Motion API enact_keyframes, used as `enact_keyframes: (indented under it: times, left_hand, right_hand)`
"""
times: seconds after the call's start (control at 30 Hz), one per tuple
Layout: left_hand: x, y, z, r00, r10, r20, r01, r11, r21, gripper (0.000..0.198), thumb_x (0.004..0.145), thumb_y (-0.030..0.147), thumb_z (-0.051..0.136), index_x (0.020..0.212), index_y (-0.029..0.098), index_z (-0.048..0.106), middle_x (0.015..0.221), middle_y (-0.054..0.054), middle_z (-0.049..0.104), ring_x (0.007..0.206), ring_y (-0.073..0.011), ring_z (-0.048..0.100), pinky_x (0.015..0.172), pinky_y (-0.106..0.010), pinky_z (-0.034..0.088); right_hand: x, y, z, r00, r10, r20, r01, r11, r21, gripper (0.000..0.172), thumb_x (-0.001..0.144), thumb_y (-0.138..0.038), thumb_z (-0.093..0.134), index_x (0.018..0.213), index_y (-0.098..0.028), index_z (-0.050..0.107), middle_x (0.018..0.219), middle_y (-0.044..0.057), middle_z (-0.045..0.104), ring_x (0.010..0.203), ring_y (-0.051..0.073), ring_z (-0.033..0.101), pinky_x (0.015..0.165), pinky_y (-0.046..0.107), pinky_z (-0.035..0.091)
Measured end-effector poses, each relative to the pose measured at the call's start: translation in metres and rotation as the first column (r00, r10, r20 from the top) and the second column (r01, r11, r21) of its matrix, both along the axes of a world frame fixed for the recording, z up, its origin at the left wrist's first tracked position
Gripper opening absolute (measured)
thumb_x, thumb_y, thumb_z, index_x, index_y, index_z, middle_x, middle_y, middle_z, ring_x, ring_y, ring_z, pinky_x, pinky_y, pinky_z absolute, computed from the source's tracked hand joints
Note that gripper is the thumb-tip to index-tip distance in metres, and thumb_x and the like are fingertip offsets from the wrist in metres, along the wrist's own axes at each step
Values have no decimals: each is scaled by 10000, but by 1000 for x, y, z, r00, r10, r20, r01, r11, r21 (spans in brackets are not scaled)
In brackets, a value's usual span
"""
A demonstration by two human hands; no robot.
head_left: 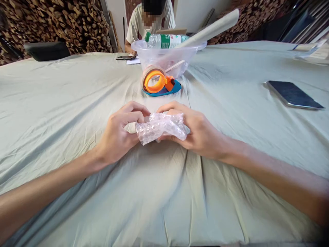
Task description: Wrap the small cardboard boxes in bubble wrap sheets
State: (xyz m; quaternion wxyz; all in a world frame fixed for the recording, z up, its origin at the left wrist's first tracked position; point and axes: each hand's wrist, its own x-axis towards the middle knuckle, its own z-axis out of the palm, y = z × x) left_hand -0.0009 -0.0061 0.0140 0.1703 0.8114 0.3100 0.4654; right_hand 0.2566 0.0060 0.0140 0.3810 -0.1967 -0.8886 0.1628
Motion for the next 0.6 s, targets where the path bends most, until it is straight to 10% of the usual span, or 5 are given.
enact_keyframes:
  times: [0.37,0.6]
  left_hand:
    - [-12,-13,7,978,-173,-118,166,984,-66,159,1106,314,715,1186,233,826,1296,-81,793,1172,-226,756,1044,-339,606]
    - [4,-18,8,999,31,-36,-32,999,-27,354,1148,339,710,819,207,696,843,-4,654,768,-148,613,721,-303,515]
  right_hand:
    - [1,1,2,989,-106,-99,101,993,-56,296,1085,-404,858,916,-242,678,1067,40,748,949,201,743,867,347,619]
    - [-7,-10,3,986,-113,-120,114,993,1,335,1075,-378,878,847,-236,677,1041,31,741,939,200,738,868,359,609]
